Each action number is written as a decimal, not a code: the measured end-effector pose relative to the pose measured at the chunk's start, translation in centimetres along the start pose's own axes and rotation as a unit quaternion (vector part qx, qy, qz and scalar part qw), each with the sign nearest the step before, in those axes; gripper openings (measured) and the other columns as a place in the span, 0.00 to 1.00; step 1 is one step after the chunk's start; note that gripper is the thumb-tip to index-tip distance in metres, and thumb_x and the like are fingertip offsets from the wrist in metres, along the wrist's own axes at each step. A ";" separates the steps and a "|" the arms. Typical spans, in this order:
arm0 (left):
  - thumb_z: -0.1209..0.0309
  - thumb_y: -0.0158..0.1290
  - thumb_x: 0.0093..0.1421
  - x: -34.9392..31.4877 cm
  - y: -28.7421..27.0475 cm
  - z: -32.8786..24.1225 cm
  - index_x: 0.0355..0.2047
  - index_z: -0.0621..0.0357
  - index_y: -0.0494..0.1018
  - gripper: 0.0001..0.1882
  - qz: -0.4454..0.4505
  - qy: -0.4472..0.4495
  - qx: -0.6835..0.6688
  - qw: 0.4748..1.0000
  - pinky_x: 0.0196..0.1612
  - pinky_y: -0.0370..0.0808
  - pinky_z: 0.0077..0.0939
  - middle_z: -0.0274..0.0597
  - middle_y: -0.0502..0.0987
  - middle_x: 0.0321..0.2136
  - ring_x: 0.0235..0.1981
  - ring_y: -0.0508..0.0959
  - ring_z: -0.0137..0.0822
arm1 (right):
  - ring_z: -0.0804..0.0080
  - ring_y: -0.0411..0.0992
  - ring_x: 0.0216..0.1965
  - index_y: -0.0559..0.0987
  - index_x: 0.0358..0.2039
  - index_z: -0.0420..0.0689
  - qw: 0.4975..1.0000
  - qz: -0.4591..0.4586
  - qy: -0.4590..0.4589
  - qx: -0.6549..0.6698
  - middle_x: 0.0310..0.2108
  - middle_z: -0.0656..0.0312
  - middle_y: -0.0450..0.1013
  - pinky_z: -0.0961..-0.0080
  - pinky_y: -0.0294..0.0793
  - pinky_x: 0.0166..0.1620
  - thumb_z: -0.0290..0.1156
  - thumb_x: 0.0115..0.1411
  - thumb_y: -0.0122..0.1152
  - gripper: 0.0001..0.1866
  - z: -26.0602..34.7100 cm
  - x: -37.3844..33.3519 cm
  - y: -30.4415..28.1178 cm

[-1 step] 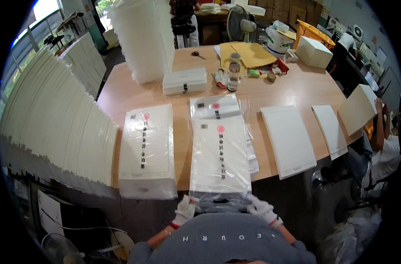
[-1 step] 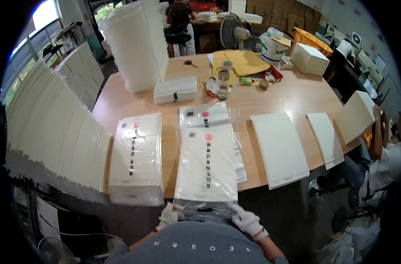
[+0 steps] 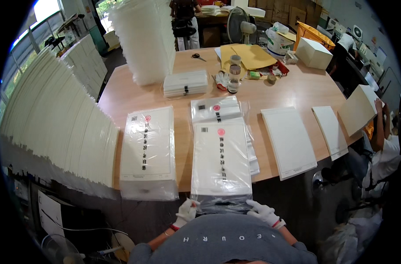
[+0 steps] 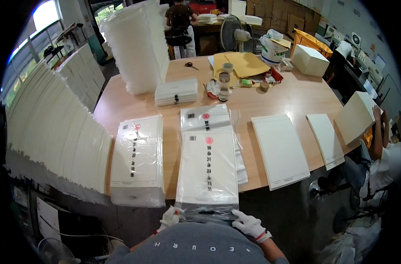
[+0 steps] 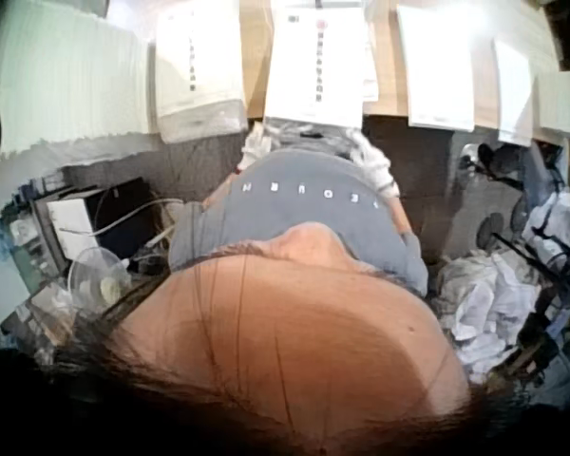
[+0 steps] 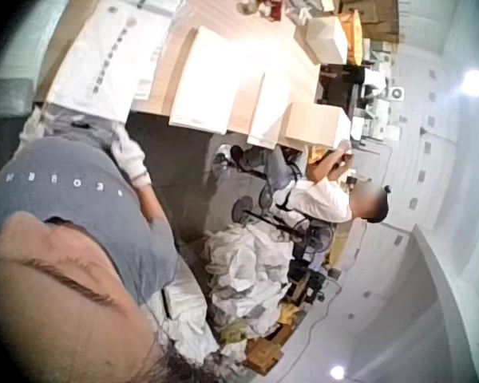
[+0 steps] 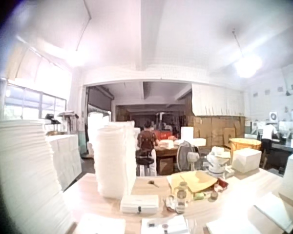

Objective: The person repeatedly picks up stacks of white paper, places them into clear plastic sleeves, and sets the packaged items aside on the table. The process is continuous and repetitive throughout the clip.

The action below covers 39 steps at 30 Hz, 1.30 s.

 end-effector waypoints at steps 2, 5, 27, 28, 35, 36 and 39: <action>0.81 0.44 0.44 0.4 0.7 -1.3 0.25 0.62 0.68 0.06 -0.007 0.138 -0.050 0.989 0.30 0.69 0.28 0.46 0.70 0.22 0.24 0.72 0.40 | 0.69 0.72 0.36 0.70 0.48 0.40 0.971 -0.190 -0.049 0.139 0.33 0.59 0.73 0.73 0.70 0.43 0.40 0.54 0.56 0.24 -6.1 1.6 -0.1; 0.79 0.45 0.43 2.2 -0.4 -7.5 0.21 0.61 0.67 0.03 0.007 0.172 -0.034 0.984 0.27 0.68 0.29 0.48 0.68 0.22 0.24 0.71 0.44 | 0.75 0.67 0.37 0.71 0.46 0.41 0.824 -0.059 0.200 0.527 0.37 0.61 0.71 0.77 0.70 0.40 0.39 0.56 0.53 0.20 -10.8 6.0 5.6; 0.65 0.46 0.56 -9.1 -17.2 29.8 0.45 0.50 0.70 0.16 -0.413 -0.227 -0.350 0.809 0.45 0.66 0.30 0.34 0.71 0.42 0.43 0.68 0.33 | 0.78 0.71 0.29 0.66 0.48 0.41 0.898 0.247 -0.013 0.364 0.32 0.60 0.71 0.81 0.72 0.31 0.41 0.61 0.49 0.20 12.1 15.8 15.2; 0.65 0.46 0.56 -9.2 -12.7 31.4 0.45 0.49 0.70 0.16 -0.378 -0.293 -0.328 0.815 0.45 0.67 0.32 0.36 0.72 0.42 0.43 0.70 0.36 | 0.78 0.70 0.29 0.66 0.48 0.41 0.900 0.232 -0.005 0.370 0.33 0.59 0.71 0.81 0.72 0.31 0.40 0.61 0.48 0.20 9.4 15.6 14.3; 0.71 0.53 0.49 11.7 8.0 -6.1 0.32 0.59 0.70 0.10 0.002 0.196 0.119 0.973 0.40 0.68 0.36 0.46 0.71 0.32 0.38 0.70 0.46 | 0.75 0.70 0.26 0.67 0.46 0.39 0.900 -0.024 0.110 0.420 0.31 0.58 0.70 0.78 0.73 0.31 0.35 0.61 0.48 0.16 -3.4 11.6 3.5; 0.68 0.52 0.49 14.0 9.5 -7.0 0.32 0.57 0.70 0.10 -0.018 0.180 0.181 0.967 0.42 0.67 0.37 0.45 0.71 0.33 0.40 0.69 0.45 | 0.75 0.70 0.26 0.67 0.46 0.39 0.897 -0.047 0.113 0.424 0.31 0.57 0.70 0.78 0.73 0.31 0.35 0.61 0.48 0.16 -4.0 11.1 2.3; 0.62 0.51 0.50 17.7 12.3 -7.2 0.30 0.54 0.72 0.11 0.064 0.109 0.292 0.948 0.47 0.63 0.38 0.41 0.71 0.35 0.45 0.65 0.43 | 0.74 0.71 0.25 0.67 0.45 0.38 0.891 -0.076 0.109 0.435 0.30 0.57 0.70 0.77 0.74 0.30 0.35 0.61 0.48 0.16 -5.0 9.6 0.7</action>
Point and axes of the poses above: each hand's wrist, its own x-axis towards the middle knuckle, its own y-axis out of the palm, z = x × y, the point moved 9 cm from there along x, towards the middle knuckle
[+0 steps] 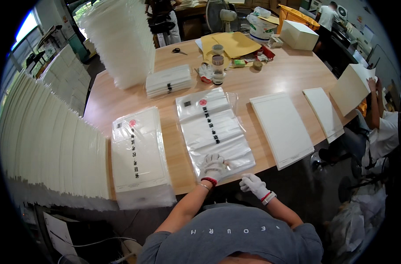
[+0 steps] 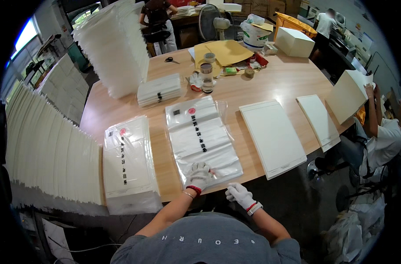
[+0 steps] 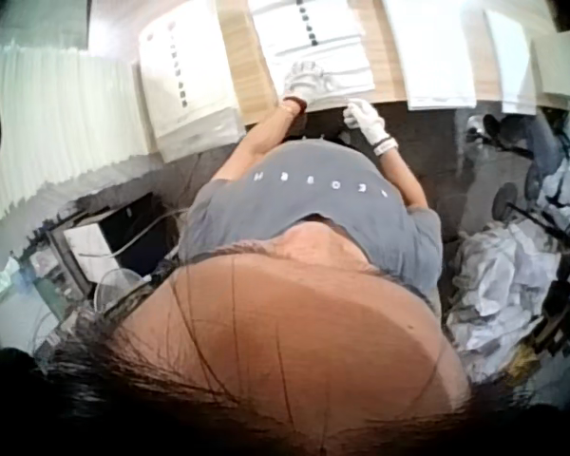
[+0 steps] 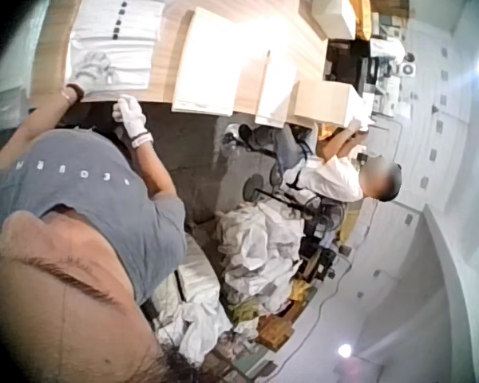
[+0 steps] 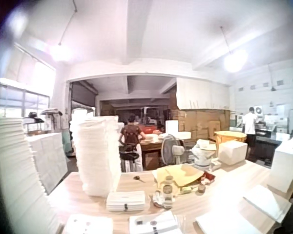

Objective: The person repeatedly picks up stacks of white paper, places them into clear plastic sleeves, and sets the packaged items aside on the table. The process is continuous and repetitive throughout the clip.

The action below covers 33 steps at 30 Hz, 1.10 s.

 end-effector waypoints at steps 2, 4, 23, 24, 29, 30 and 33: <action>0.60 0.48 0.53 1.1 2.2 1.7 0.28 0.55 0.73 0.12 -0.021 0.037 0.018 0.999 0.42 0.66 0.38 0.40 0.73 0.32 0.40 0.69 0.45 | 0.76 0.70 0.24 0.68 0.44 0.39 0.999 0.017 -0.006 -0.027 0.28 0.59 0.71 0.80 0.72 0.28 0.37 0.61 0.48 0.16 0.8 -0.5 -0.3; 0.61 0.47 0.53 1.8 4.1 4.4 0.28 0.55 0.74 0.12 0.012 -0.006 -0.100 0.995 0.40 0.67 0.39 0.42 0.74 0.30 0.38 0.70 0.46 | 0.77 0.70 0.24 0.68 0.45 0.38 0.996 0.067 0.011 -0.054 0.27 0.59 0.71 0.80 0.72 0.28 0.38 0.61 0.49 0.18 1.7 -0.1 0.8; 0.74 0.47 0.56 10.2 -7.8 0.0 0.46 0.64 0.62 0.16 0.093 -0.079 -0.596 0.794 0.27 0.68 0.17 0.39 0.75 0.30 0.25 0.70 0.23 | 0.60 0.69 0.37 0.70 0.38 0.41 0.795 -0.110 -0.503 -0.322 0.36 0.55 0.68 0.71 0.68 0.43 0.24 0.48 0.59 0.15 18.1 8.3 9.3; 0.75 0.48 0.56 10.6 -10.1 -1.3 0.46 0.63 0.62 0.17 0.076 -0.049 -0.537 0.838 0.30 0.69 0.18 0.38 0.75 0.30 0.27 0.71 0.23 | 0.61 0.69 0.38 0.71 0.38 0.41 0.777 -0.128 -0.509 -0.349 0.36 0.55 0.69 0.73 0.69 0.43 0.25 0.49 0.58 0.14 17.5 9.1 9.4; 0.72 0.50 0.56 9.7 -13.1 -3.9 0.48 0.64 0.62 0.20 0.016 0.026 -0.311 0.950 0.25 0.69 0.25 0.40 0.72 0.22 0.21 0.71 0.30 | 0.60 0.70 0.39 0.74 0.39 0.44 0.804 -0.034 -0.458 -0.377 0.36 0.54 0.71 0.71 0.69 0.42 0.28 0.51 0.56 0.13 12.4 6.8 7.9; 0.70 0.52 0.54 8.9 -12.9 -4.1 0.48 0.64 0.62 0.22 0.032 0.023 -0.248 0.968 0.28 0.70 0.28 0.42 0.73 0.25 0.24 0.73 0.34 | 0.60 0.71 0.39 0.74 0.39 0.45 0.810 -0.006 -0.453 -0.372 0.36 0.54 0.72 0.70 0.69 0.42 0.29 0.51 0.55 0.13 11.9 6.3 7.4; 0.68 0.57 0.49 6.3 -14.4 -4.5 0.49 0.63 0.62 0.28 -0.067 0.117 -0.087 0.987 0.35 0.70 0.35 0.48 0.73 0.32 0.32 0.73 0.43 | 0.57 0.70 0.40 0.75 0.36 0.45 0.845 0.000 -0.361 -0.393 0.35 0.52 0.72 0.67 0.69 0.43 0.30 0.53 0.50 0.10 10.7 3.2 1.2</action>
Point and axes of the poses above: each hand's wrist, its own x-axis towards the middle knuckle, its own y-axis out of the palm, z = x × y, the point moved 9 cm from there along x, towards the middle knuckle
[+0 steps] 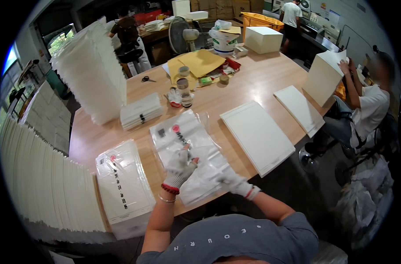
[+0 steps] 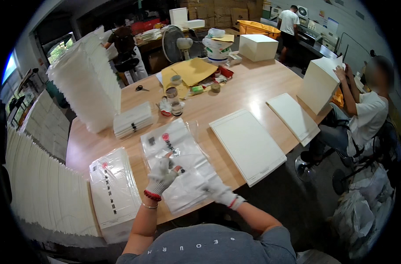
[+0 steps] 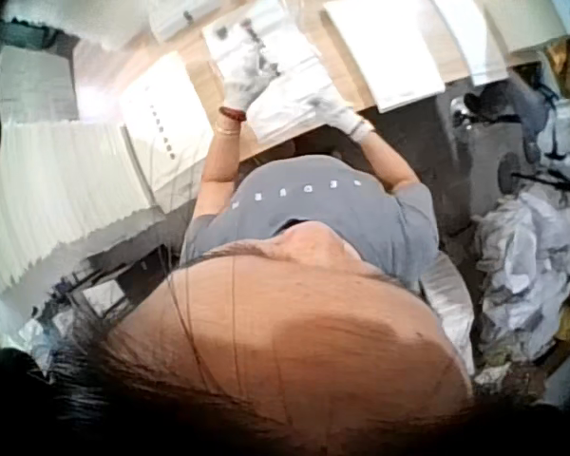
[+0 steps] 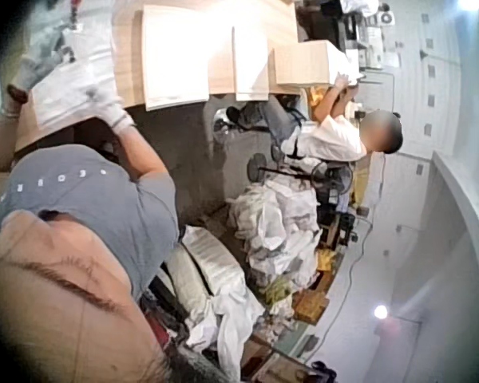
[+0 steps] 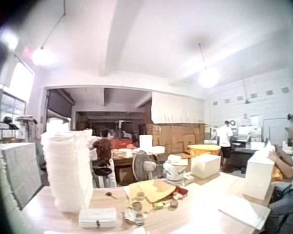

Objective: The person repeatedly picks up stacks of white paper, places them into clear plastic sleeves, and sets the packaged items aside on the table. The process is continuous and repetitive throughout the clip.

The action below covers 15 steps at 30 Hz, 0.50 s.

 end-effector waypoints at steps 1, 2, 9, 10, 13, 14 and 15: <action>0.68 0.58 0.47 -0.7 -0.9 -1.2 0.49 0.63 0.62 0.30 -0.047 0.054 0.054 0.996 0.37 0.70 0.37 0.50 0.72 0.35 0.35 0.73 0.46 | 0.56 0.70 0.39 0.76 0.35 0.45 0.995 -0.046 0.037 -0.078 0.34 0.51 0.72 0.66 0.69 0.42 0.30 0.53 0.49 0.10 -2.4 -2.3 -2.5; 0.68 0.59 0.46 -1.3 -1.7 -2.0 0.49 0.63 0.63 0.30 -0.079 0.073 0.071 0.992 0.39 0.70 0.39 0.50 0.72 0.37 0.37 0.72 0.47 | 0.52 0.68 0.40 0.73 0.40 0.43 0.966 -0.077 0.041 -0.243 0.35 0.49 0.70 0.64 0.68 0.43 0.29 0.47 0.57 0.17 -3.5 -4.1 -5.8; 0.75 0.57 0.46 -6.7 -1.8 -5.9 0.43 0.59 0.68 0.22 -0.158 0.103 0.006 0.982 0.43 0.70 0.35 0.49 0.72 0.38 0.40 0.72 0.47 | 0.50 0.67 0.43 0.66 0.46 0.37 0.958 -0.118 0.117 -0.234 0.40 0.46 0.68 0.63 0.66 0.46 0.40 0.40 0.69 0.35 -8.8 -9.5 -14.3; 0.77 0.56 0.48 -7.3 -0.1 -6.3 0.42 0.58 0.69 0.18 -0.111 0.081 -0.051 0.989 0.40 0.72 0.28 0.45 0.74 0.35 0.38 0.75 0.41 | 0.50 0.68 0.40 0.66 0.46 0.36 0.969 -0.149 0.116 -0.158 0.39 0.46 0.69 0.64 0.68 0.43 0.41 0.42 0.68 0.35 -9.1 -9.6 -15.4; 0.76 0.50 0.55 -8.2 7.1 -10.3 0.39 0.61 0.70 0.10 0.128 0.049 -0.284 0.949 0.38 0.72 0.24 0.39 0.74 0.31 0.34 0.75 0.31 | 0.52 0.71 0.32 0.71 0.42 0.42 0.954 -0.098 0.157 -0.234 0.33 0.52 0.73 0.63 0.71 0.34 0.41 0.48 0.64 0.24 -10.7 -10.0 -16.1; 0.74 0.50 0.56 -8.4 10.3 -11.2 0.41 0.61 0.69 0.12 0.246 -0.024 -0.294 0.923 0.40 0.71 0.22 0.40 0.74 0.34 0.37 0.74 0.29 | 0.52 0.72 0.31 0.73 0.40 0.43 0.945 -0.086 0.176 -0.262 0.31 0.53 0.74 0.62 0.70 0.32 0.41 0.49 0.62 0.21 -11.2 -9.7 -16.3; 0.73 0.50 0.57 -8.8 12.8 -11.9 0.44 0.61 0.69 0.14 0.348 -0.100 -0.296 0.884 0.42 0.70 0.20 0.40 0.74 0.36 0.40 0.72 0.27 | 0.56 0.70 0.24 0.77 0.28 0.47 0.943 -0.181 0.118 -0.254 0.19 0.59 0.71 0.63 0.68 0.27 0.41 0.52 0.58 0.11 -9.5 -9.9 -16.6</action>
Point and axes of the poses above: each hand's wrist, its own x-axis towards the middle knuckle, its own y-axis out of the palm, z = x × y, the point moved 9 cm from there along x, towards the middle knuckle
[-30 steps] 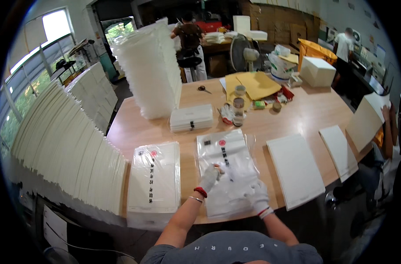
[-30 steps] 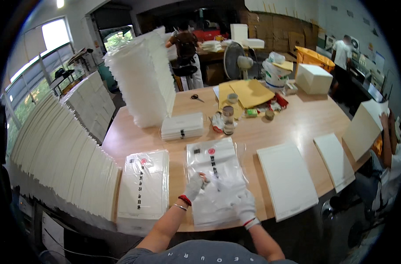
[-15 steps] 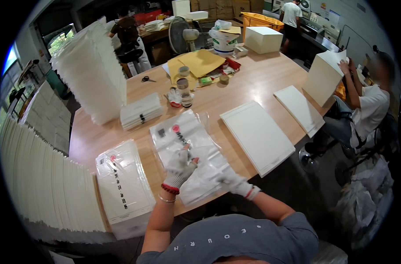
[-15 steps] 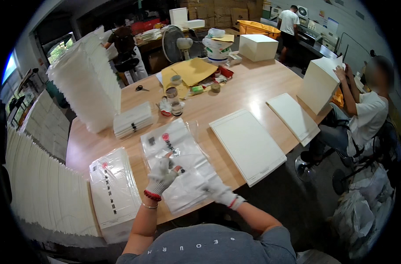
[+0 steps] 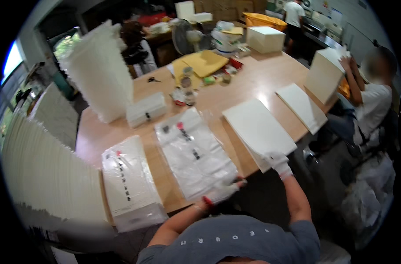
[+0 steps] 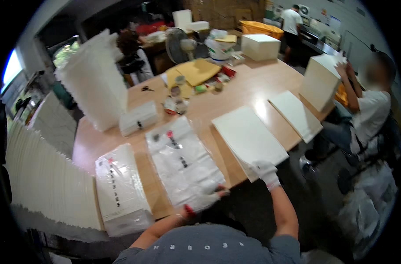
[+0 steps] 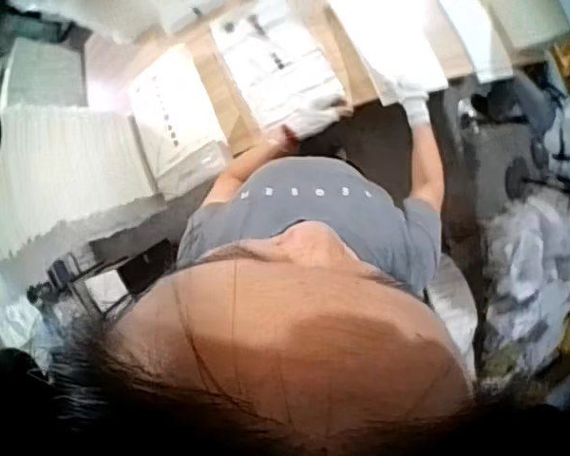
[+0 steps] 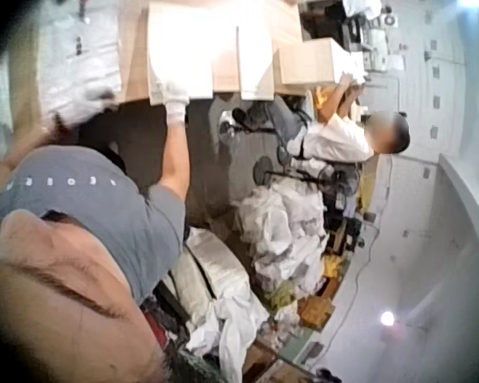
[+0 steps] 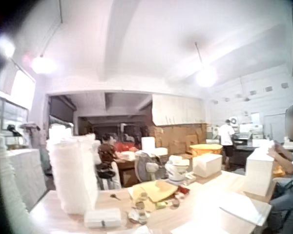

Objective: The person repeatedly picks up stacks of white paper, places them into clear plastic sleeves, and sets the packaged items aside on the table. The process is continuous and repetitive throughout the clip.

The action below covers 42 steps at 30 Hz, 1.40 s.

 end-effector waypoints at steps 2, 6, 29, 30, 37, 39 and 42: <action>0.64 0.51 0.59 4.4 4.9 8.0 0.46 0.63 0.67 0.19 0.058 -0.014 -0.571 0.819 0.44 0.70 0.19 0.41 0.74 0.37 0.40 0.73 0.31 | 0.64 0.64 0.15 0.76 0.20 0.52 0.966 -0.122 -0.158 -0.165 0.09 0.63 0.57 0.65 0.64 0.19 0.40 0.51 0.57 0.08 8.1 -1.4 -2.3; 0.69 0.53 0.54 6.1 5.8 15.1 0.47 0.61 0.67 0.20 0.046 -0.101 -0.510 0.853 0.45 0.69 0.24 0.43 0.72 0.39 0.40 0.72 0.33 | 0.56 0.70 0.22 0.75 0.23 0.43 0.962 0.105 -0.246 0.052 0.19 0.51 0.69 0.63 0.70 0.26 0.49 0.51 0.55 0.19 20.8 -5.9 -4.0; 0.64 0.52 0.49 -1.6 -18.8 4.3 0.54 0.61 0.59 0.32 -0.371 0.017 0.271 0.888 0.52 0.61 0.38 0.56 0.67 0.45 0.50 0.65 0.51 | 0.56 0.72 0.32 0.74 0.35 0.45 0.988 0.077 -0.088 0.099 0.33 0.56 0.72 0.66 0.72 0.32 0.27 0.47 0.55 0.12 18.3 -5.0 -0.3; 0.68 0.52 0.49 -0.1 -17.3 3.6 0.54 0.60 0.60 0.30 -0.315 0.038 0.300 0.900 0.50 0.65 0.35 0.55 0.71 0.41 0.47 0.68 0.50 | 0.55 0.72 0.32 0.74 0.35 0.45 0.991 0.103 -0.074 0.046 0.33 0.55 0.72 0.65 0.72 0.32 0.29 0.48 0.54 0.12 18.7 -3.9 0.7; 0.70 0.51 0.47 1.3 -9.4 4.6 0.47 0.60 0.66 0.24 -0.339 0.234 0.264 0.872 0.38 0.71 0.38 0.53 0.72 0.32 0.37 0.72 0.49 | 0.54 0.69 0.42 0.64 0.50 0.48 0.996 0.065 0.026 0.062 0.41 0.52 0.68 0.61 0.70 0.42 0.44 0.46 0.62 0.31 16.2 3.6 7.5; 0.71 0.49 0.48 1.8 -10.6 6.4 0.48 0.61 0.65 0.24 -0.279 0.128 0.313 0.899 0.37 0.71 0.37 0.51 0.72 0.32 0.38 0.72 0.48 | 0.53 0.69 0.43 0.63 0.50 0.46 0.990 -0.087 0.107 0.029 0.41 0.48 0.68 0.61 0.70 0.42 0.43 0.47 0.61 0.31 15.1 4.7 6.7; 0.73 0.47 0.50 1.0 -9.3 11.4 0.47 0.58 0.66 0.21 -0.268 0.243 0.476 0.802 0.42 0.69 0.34 0.46 0.72 0.33 0.38 0.72 0.43 | 0.51 0.70 0.41 0.63 0.48 0.43 0.990 0.084 0.110 -0.024 0.35 0.43 0.70 0.59 0.69 0.43 0.41 0.54 0.53 0.24 13.5 8.1 13.8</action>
Point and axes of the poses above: each hand's wrist, its own x-axis towards the middle knuckle, its own y-axis out of the palm, z = x × y, the point moved 9 cm from there along x, towards the middle knuckle
